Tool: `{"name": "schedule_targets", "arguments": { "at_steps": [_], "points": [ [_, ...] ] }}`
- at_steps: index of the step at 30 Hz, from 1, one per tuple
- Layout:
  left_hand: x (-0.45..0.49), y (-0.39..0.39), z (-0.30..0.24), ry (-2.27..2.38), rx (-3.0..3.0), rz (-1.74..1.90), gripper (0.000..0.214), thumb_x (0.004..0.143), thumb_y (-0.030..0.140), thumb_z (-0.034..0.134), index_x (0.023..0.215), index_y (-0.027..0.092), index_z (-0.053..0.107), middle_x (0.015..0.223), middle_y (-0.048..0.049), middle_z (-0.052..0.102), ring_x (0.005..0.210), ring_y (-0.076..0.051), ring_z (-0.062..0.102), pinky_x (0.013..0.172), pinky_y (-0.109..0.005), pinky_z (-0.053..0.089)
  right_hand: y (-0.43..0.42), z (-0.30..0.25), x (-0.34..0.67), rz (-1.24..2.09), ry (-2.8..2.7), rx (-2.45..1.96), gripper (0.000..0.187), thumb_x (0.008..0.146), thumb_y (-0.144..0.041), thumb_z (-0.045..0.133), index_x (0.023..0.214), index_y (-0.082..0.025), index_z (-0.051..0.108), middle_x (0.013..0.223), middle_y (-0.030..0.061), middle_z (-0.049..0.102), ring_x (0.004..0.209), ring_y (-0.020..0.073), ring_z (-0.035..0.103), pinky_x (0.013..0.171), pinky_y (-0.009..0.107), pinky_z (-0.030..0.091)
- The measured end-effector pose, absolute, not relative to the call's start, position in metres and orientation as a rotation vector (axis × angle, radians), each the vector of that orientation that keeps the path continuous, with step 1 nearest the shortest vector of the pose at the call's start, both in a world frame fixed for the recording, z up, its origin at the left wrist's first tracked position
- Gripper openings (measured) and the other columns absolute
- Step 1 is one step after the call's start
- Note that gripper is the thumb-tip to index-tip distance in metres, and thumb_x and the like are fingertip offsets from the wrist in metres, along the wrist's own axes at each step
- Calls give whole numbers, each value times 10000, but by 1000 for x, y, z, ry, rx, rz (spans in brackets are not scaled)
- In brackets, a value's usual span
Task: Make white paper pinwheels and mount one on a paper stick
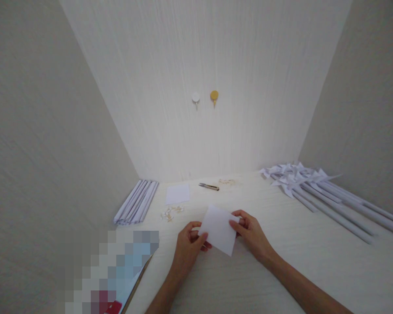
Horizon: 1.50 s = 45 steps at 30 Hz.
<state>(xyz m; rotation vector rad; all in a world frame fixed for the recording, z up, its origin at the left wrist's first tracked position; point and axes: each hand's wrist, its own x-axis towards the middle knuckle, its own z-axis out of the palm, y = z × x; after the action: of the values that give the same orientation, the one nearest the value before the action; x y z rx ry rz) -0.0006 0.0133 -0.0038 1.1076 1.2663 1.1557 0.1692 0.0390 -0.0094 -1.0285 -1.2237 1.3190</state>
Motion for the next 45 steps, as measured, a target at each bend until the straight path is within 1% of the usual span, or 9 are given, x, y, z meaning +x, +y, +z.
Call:
{"name": "schedule_targets", "arguments": {
  "at_steps": [2, 4, 9, 15, 21, 27, 32, 37, 45],
  "points": [
    [-3, 11, -3, 1271, 1108, 1237, 583, 530, 378, 668, 1024, 120, 499, 475, 22, 591, 425, -130, 545, 437, -230, 429, 37, -8, 172, 1392, -1228, -976, 353, 606, -393, 624, 827, -212, 418, 485, -77, 546, 419, 98, 511, 414, 204, 374],
    [-6, 11, -3, 1263, 1107, 1246, 627, 547, 370, 660, 1088, 98, 500, 472, 22, 588, 426, -121, 537, 439, -228, 428, 35, -7, 175, 1443, -1260, -936, 353, 612, -389, 626, 841, -213, 421, 491, -75, 558, 410, 100, 527, 406, 202, 377],
    [-16, 14, -3, 1227, 1068, 1270, 532, 519, 349, 680, 985, 101, 616, 513, 6, 605, 471, -115, 544, 457, -226, 439, 38, -10, 179, 1520, -1255, -958, 273, 581, -372, 670, 676, -155, 536, 469, -38, 560, 415, 92, 536, 423, 204, 388],
    [-20, 15, -9, 1197, 1073, 1248, 285, 524, 269, 636, 761, 119, 694, 493, -29, 632, 440, -119, 543, 446, -228, 430, 37, -11, 179, 1585, -1114, -947, 228, 559, -308, 697, 689, -145, 605, 489, -31, 577, 437, 86, 536, 445, 201, 398],
    [-19, 18, -14, 1183, 1043, 1225, 330, 449, 131, 622, 768, 156, 702, 577, -23, 664, 466, -111, 537, 459, -224, 444, 36, -10, 180, 1674, -1009, -847, 209, 532, -163, 659, 741, -157, 666, 675, 30, 671, 599, 121, 590, 569, 236, 443],
    [-16, 19, -7, 1295, 1087, 1149, 200, 530, 289, 663, 664, 146, 703, 646, -93, 693, 586, -186, 628, 522, -263, 481, 38, -14, 179, 1596, -1095, -969, 219, 533, -198, 716, 746, -163, 683, 627, 32, 685, 575, 120, 614, 557, 227, 444],
    [-17, 18, -7, 1264, 1114, 1143, 301, 606, 418, 615, 627, 130, 698, 664, -119, 694, 628, -196, 643, 569, -271, 493, 37, -12, 178, 1574, -1126, -1040, 203, 558, -322, 712, 650, -141, 702, 626, 60, 690, 566, 112, 621, 542, 205, 456],
    [-16, 16, -6, 1285, 1006, 1220, 285, 564, 397, 668, 629, 120, 690, 692, -111, 695, 697, -195, 640, 618, -266, 494, 36, -9, 172, 1527, -1080, -1090, 233, 539, -365, 718, 585, -139, 690, 592, 56, 684, 552, 107, 612, 560, 205, 467],
    [-8, 15, -9, 1283, 883, 1390, 251, 507, 344, 711, 477, 130, 583, 527, -14, 610, 564, -117, 586, 597, -224, 491, 33, -8, 164, 1413, -1010, -1131, 275, 486, -396, 733, 530, -136, 655, 523, 49, 657, 515, 130, 596, 555, 248, 475]
  ]
}}
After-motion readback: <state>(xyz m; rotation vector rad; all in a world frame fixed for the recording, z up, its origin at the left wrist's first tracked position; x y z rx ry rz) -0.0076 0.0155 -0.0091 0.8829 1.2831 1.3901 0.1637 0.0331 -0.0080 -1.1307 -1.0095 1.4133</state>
